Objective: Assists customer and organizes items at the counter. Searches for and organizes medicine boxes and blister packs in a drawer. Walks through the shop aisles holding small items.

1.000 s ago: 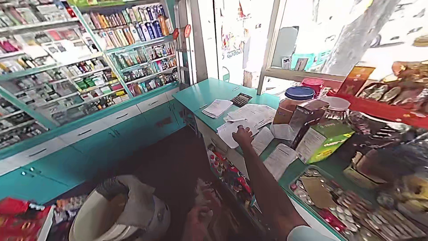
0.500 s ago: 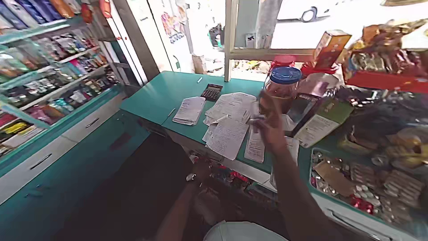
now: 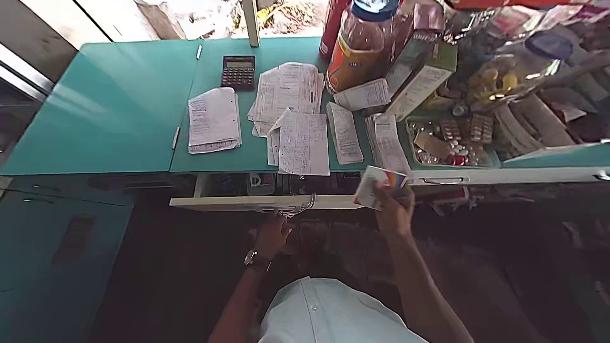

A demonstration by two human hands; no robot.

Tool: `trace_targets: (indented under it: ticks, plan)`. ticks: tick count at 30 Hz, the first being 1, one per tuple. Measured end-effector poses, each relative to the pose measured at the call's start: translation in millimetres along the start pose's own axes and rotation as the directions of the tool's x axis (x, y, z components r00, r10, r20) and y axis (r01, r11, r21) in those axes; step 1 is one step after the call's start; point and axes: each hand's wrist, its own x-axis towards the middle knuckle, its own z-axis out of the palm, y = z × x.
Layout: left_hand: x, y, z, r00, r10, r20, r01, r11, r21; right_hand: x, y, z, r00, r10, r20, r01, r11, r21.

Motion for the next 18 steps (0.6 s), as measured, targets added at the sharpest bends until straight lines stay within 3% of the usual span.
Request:
trace_targets:
  ticks: [3,6,8,11,13,15,17,18]
  plan:
    - [-68,-5,5,0.966,0.136,-0.222,-0.169,0.976,-0.136,-12,44,2,0.988,-0.127,0.084,0.147,0.939,-0.312]
    - [-129,1,-9,0.832,0.235,-0.503,-0.412,0.869,-0.275,-32,64,-7,0.988,-0.149,0.046,0.149,0.813,-0.563]
    - [-149,12,-29,0.775,0.248,-0.581,-0.495,0.81,-0.314,-52,60,-11,0.993,-0.12,-0.013,0.089,0.805,-0.586]
    - [-137,38,-52,0.746,0.311,-0.589,-0.516,0.829,-0.216,-80,52,-22,0.994,-0.072,-0.084,0.018,0.853,-0.522]
    - [-102,63,-59,0.768,0.41,-0.492,-0.49,0.871,-0.04,-94,46,-26,0.992,-0.056,-0.115,-0.011,0.861,-0.508]
    - [-60,96,-52,0.858,0.443,-0.26,-0.426,0.897,0.12,-106,42,-31,0.99,-0.042,-0.135,-0.031,0.867,-0.497]
    - [-18,129,-37,0.943,0.326,0.063,-0.331,0.907,0.261,-117,41,-36,0.989,-0.053,-0.136,-0.017,0.884,-0.466]
    - [-1,142,-28,0.952,0.247,0.18,-0.295,0.9,0.322,-121,40,-38,0.989,-0.062,-0.136,-0.005,0.894,-0.448]
